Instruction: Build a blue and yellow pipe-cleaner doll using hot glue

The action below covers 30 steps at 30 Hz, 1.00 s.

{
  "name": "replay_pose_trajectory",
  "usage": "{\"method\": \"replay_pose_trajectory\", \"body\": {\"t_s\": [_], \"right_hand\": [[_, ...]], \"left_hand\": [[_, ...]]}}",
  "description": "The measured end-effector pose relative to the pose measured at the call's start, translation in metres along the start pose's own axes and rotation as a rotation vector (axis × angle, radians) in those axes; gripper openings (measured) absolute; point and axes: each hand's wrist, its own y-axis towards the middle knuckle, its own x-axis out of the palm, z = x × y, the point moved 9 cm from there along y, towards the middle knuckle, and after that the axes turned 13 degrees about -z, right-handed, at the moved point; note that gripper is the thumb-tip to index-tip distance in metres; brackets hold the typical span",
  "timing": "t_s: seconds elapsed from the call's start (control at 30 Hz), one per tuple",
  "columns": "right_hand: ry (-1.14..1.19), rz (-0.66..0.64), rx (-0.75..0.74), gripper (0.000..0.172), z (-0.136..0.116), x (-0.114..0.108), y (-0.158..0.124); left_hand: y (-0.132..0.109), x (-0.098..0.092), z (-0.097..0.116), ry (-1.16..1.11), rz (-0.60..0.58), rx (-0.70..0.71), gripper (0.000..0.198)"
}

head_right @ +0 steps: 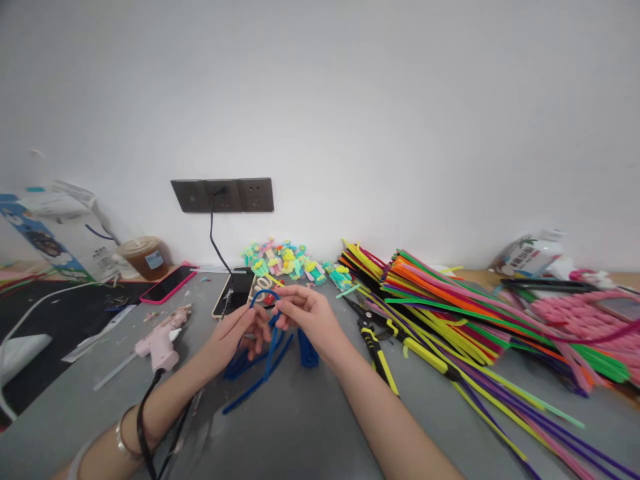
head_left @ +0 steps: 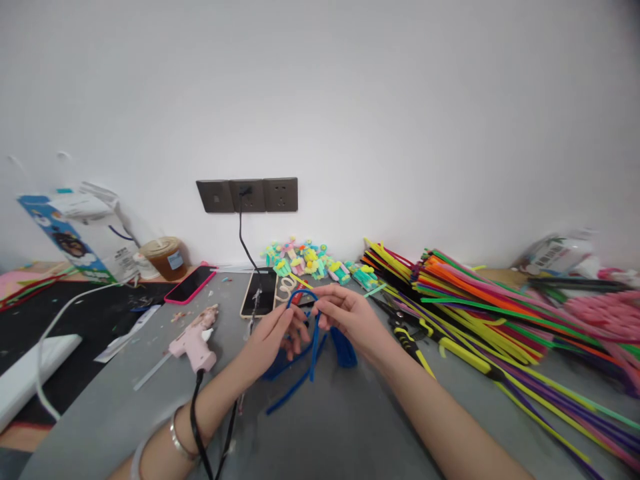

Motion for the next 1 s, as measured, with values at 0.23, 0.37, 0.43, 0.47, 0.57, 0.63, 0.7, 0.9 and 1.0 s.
{"method": "replay_pose_trajectory", "body": {"t_s": [0.23, 0.37, 0.43, 0.47, 0.57, 0.63, 0.7, 0.9, 1.0], "right_hand": [[0.034, -0.121, 0.085, 0.045, 0.015, 0.02, 0.0], [-0.013, -0.3, 0.213, 0.04, 0.029, 0.049, -0.006], [-0.031, -0.315, 0.204, 0.04, 0.03, 0.055, -0.006], [-0.047, -0.294, 0.172, 0.039, 0.028, 0.054, -0.005], [-0.095, -0.195, 0.07, 0.039, 0.021, 0.043, -0.002], [-0.107, -0.134, 0.048, 0.041, 0.019, 0.035, 0.0], [-0.096, -0.101, 0.059, 0.042, 0.019, 0.029, 0.0], [-0.046, -0.105, 0.081, 0.042, 0.021, 0.028, 0.0], [-0.039, -0.105, 0.095, 0.042, 0.022, 0.028, -0.001]], "left_hand": [[-0.003, 0.002, -0.01, -0.11, 0.029, -0.125, 0.056], [-0.005, -0.001, -0.003, 0.033, 0.061, -0.079, 0.053], [-0.006, -0.001, -0.001, 0.085, 0.06, -0.067, 0.05], [-0.007, 0.001, -0.002, 0.073, 0.043, -0.079, 0.047], [-0.007, 0.007, -0.005, 0.014, -0.006, -0.101, 0.042], [-0.006, 0.01, -0.004, -0.003, -0.034, -0.096, 0.044], [-0.006, 0.012, -0.001, -0.002, -0.058, -0.088, 0.047], [-0.007, 0.012, 0.005, 0.091, -0.05, -0.078, 0.055], [-0.008, 0.013, 0.003, 0.111, -0.045, -0.09, 0.06]]}}
